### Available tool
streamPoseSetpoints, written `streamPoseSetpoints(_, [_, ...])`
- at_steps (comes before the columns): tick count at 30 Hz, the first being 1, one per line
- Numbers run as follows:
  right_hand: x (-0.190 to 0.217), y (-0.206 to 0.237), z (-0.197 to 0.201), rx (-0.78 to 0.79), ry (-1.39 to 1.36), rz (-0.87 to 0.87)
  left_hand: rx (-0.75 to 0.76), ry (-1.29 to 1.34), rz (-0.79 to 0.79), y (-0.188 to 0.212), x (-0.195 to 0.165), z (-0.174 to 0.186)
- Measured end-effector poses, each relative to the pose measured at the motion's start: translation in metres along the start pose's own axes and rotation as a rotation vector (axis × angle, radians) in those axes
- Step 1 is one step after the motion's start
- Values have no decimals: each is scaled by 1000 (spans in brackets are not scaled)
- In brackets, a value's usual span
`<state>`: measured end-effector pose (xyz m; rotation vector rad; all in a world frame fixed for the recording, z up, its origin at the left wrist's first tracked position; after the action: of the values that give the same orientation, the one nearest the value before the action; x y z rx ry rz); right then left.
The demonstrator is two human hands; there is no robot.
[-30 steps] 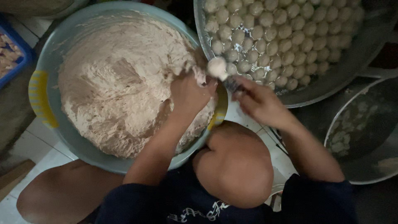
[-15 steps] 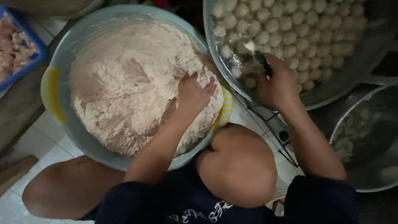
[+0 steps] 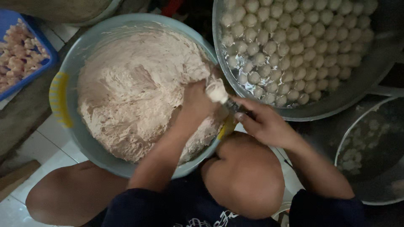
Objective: The person sits on the floor and scoops portions of meat paste from a large basin with a spoon, shaping each portion by hand and dropping it into a water-filled tray already filled with similar balls. A tray of raw meat pieces sits nearby.
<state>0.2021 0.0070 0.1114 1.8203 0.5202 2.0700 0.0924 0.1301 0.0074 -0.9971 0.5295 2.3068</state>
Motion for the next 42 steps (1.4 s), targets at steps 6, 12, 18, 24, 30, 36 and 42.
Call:
streamPoseSetpoints(6, [-9, -3, 49, -333, 410, 0, 82, -192, -146, -22, 16, 49])
streamPoseSetpoints(12, [-35, -27, 94, -540, 742, 12, -27, -211, -294, 22, -9, 25])
streamPoseSetpoints(18, [-41, -9, 99, -592, 588, -109, -86, -297, -300, 9, -16, 5])
streamPoseSetpoints(24, [-20, -3, 41, -266, 199, -16, -286, 88, -273, 12, -25, 27])
streamPoseSetpoints(30, [5, -4, 17, -235, 366, -34, -98, -73, -252, 5, -18, 5])
streamPoseSetpoints(36, [10, 5, 22, -149, 327, 106, -82, -224, -108, -26, 23, 47])
streamPoseSetpoints(42, [-16, -11, 78, -477, 542, -57, 52, -218, -303, -13, -8, 50])
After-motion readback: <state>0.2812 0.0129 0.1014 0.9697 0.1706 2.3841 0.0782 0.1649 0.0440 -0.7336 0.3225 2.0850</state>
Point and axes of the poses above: each hand's wrist, its own y-axis away from the middle knuckle, its own z-axis out of the back of the hand, x = y × z, the point moved 9 cm from there along -y, towards the middle knuckle, and after that the axes turned 6 degrees about -z, right-handed, at the moved point
